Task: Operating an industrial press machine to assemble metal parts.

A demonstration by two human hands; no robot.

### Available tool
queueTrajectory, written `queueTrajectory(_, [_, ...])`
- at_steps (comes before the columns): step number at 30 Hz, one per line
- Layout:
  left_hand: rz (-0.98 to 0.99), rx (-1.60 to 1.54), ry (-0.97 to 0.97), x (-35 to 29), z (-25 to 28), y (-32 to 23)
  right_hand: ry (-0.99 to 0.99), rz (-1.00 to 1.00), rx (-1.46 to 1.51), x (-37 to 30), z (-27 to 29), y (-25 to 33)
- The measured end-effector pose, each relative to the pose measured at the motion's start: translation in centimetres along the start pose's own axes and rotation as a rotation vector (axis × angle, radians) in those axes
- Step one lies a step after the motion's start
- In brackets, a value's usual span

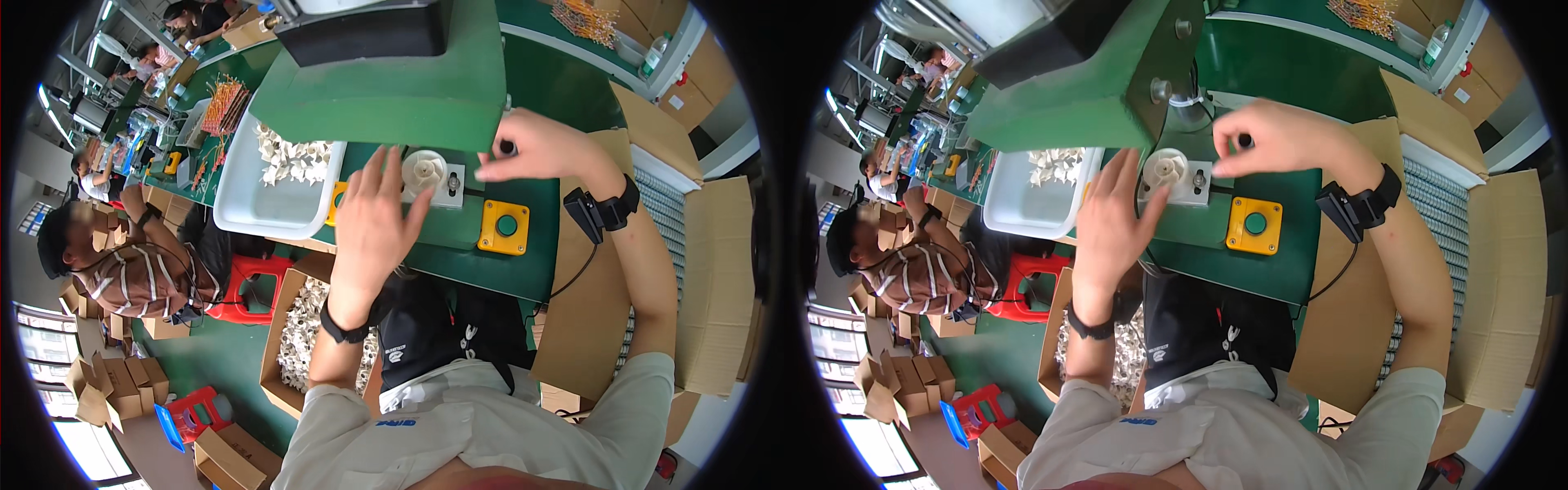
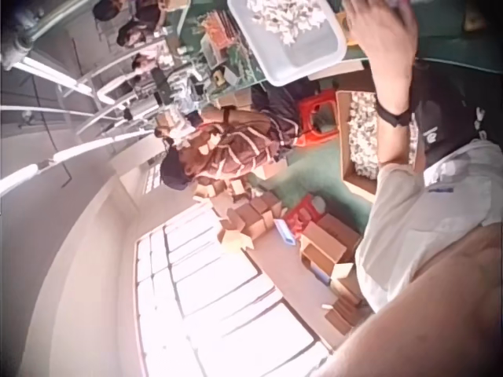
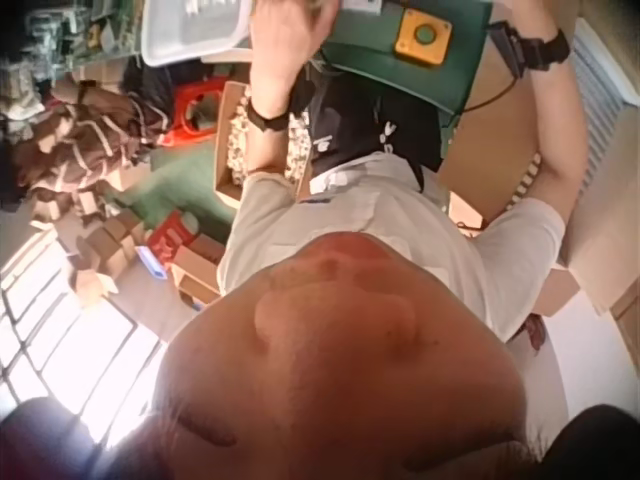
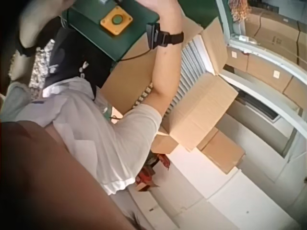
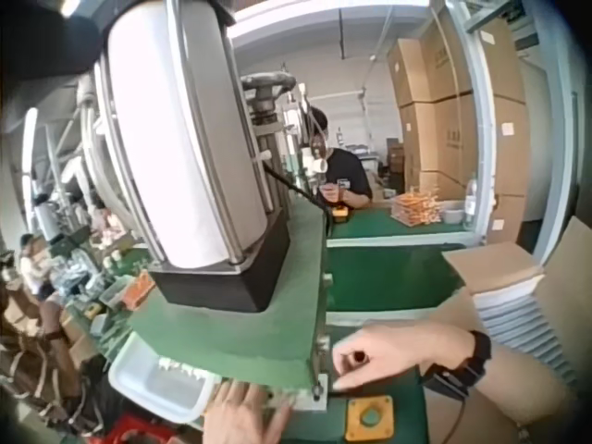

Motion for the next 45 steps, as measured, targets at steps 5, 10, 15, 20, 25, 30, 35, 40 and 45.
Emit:
queueTrajectory(5, [0.149, 0.154, 0.354, -3.6, 2.4, 3.4, 0.632, -0.417, -0.264, -0.3, -2.1, -2.2])
queueTrajectory(10, [0.202, 0.171, 0.421, -4.3, 2.6, 4.3, 0.564, -0.567, -0.315, -1.4, -1.5, -2.5])
queueTrajectory(15, [0.16, 0.14, 0.353, -4.3, 1.7, 4.8, 0.538, -0.492, -0.317, -0.5, -1.9, -2.6])
queueTrajectory(20, [0.131, 0.207, 0.423, -3.6, 1.4, 4.5, 0.512, -0.5, -0.328, -1.0, -2.2, -3.7])
queueTrajectory(25, [0.261, 0.073, 0.661, -1.3, 3.0, 5.2, 0.564, -0.588, -0.25, -0.7, -2.2, -4.3])
queueTrajectory(30, [0.247, -0.799, 0.145, 5.3, -0.2, 2.4, 0.316, -0.443, -0.114, 0.8, -0.4, -1.5])
queueTrajectory(35, [0.386, -0.732, 0.274, 0.3, 0.7, 0.9, -0.067, 0.072, -0.047, 2.4, -0.8, 1.8])
queueTrajectory(40, [0.646, -0.205, 0.525, -16.1, 3.9, 7.7, -0.01, -0.292, 0.293, 5.8, -1.6, 5.6])
queueTrajectory(45, [0.904, 0.015, 0.5, -18.7, 9.1, 11.0, -0.039, 0.079, 0.745, 5.9, -1.8, 3.1])
Point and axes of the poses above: each hand's wrist, its own x-axis towards the middle knuckle, its own z-axis out of the back of the hand, y = z × x, the point moved 3 cm from there along x, towards the middle knuckle, and after that the axes turned 7 degrees about x, right-handed, at the moved point
